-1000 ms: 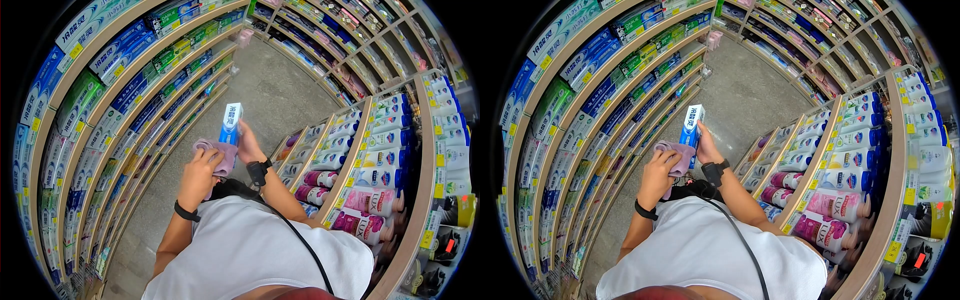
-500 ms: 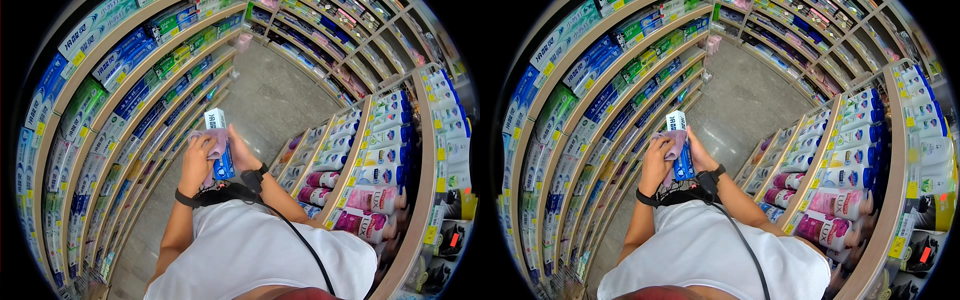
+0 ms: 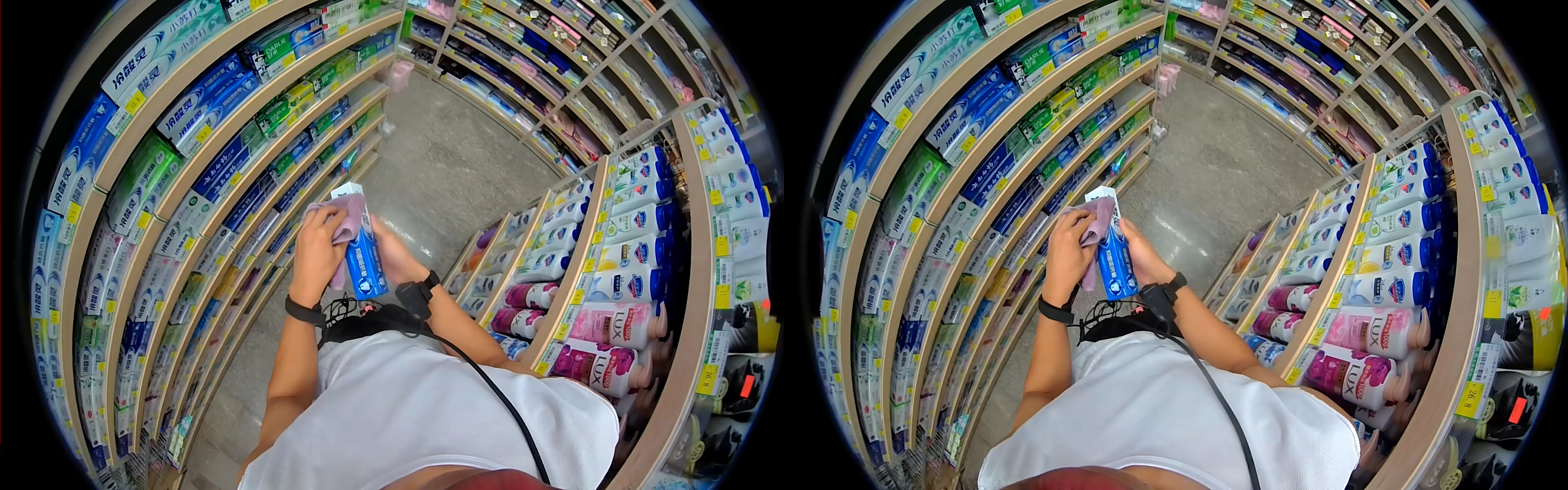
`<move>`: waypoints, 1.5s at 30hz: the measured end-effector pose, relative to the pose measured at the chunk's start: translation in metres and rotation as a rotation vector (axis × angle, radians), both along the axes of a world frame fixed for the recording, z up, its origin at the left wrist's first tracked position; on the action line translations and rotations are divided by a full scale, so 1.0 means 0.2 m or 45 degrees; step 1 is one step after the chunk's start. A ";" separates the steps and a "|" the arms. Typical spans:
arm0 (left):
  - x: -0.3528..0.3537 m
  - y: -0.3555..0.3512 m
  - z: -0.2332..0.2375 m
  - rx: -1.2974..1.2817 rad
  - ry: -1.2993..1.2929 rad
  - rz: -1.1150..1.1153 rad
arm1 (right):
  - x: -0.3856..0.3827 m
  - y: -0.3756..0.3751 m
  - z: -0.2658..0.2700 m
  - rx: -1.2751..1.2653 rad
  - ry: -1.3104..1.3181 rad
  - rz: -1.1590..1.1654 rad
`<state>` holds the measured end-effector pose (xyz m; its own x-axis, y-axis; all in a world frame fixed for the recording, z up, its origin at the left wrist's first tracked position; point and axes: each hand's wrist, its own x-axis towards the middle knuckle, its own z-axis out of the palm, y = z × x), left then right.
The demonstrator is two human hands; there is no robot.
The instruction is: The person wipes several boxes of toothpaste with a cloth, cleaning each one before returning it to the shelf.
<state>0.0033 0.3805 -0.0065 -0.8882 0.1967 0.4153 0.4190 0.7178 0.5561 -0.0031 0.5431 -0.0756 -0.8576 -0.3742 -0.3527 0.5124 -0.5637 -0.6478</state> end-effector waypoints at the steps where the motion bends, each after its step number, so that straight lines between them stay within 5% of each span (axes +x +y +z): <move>1: 0.00 0.00 0.00 0.013 -0.007 0.006 | 0.00 0.00 -0.01 -0.002 0.003 0.000; 24: -0.18 -0.04 0.00 0.059 0.028 0.072 | 0.03 -0.01 0.05 0.033 -0.058 -0.047; 45: 0.35 0.17 0.11 -0.028 -0.218 -0.312 | -0.12 0.23 0.00 0.070 -0.047 -0.305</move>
<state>0.0734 0.4143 0.0159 -0.8699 0.4212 0.2567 0.4826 0.6196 0.6190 -0.0261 0.5898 -0.0757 -0.9059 -0.1407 -0.3994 0.3918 -0.6364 -0.6645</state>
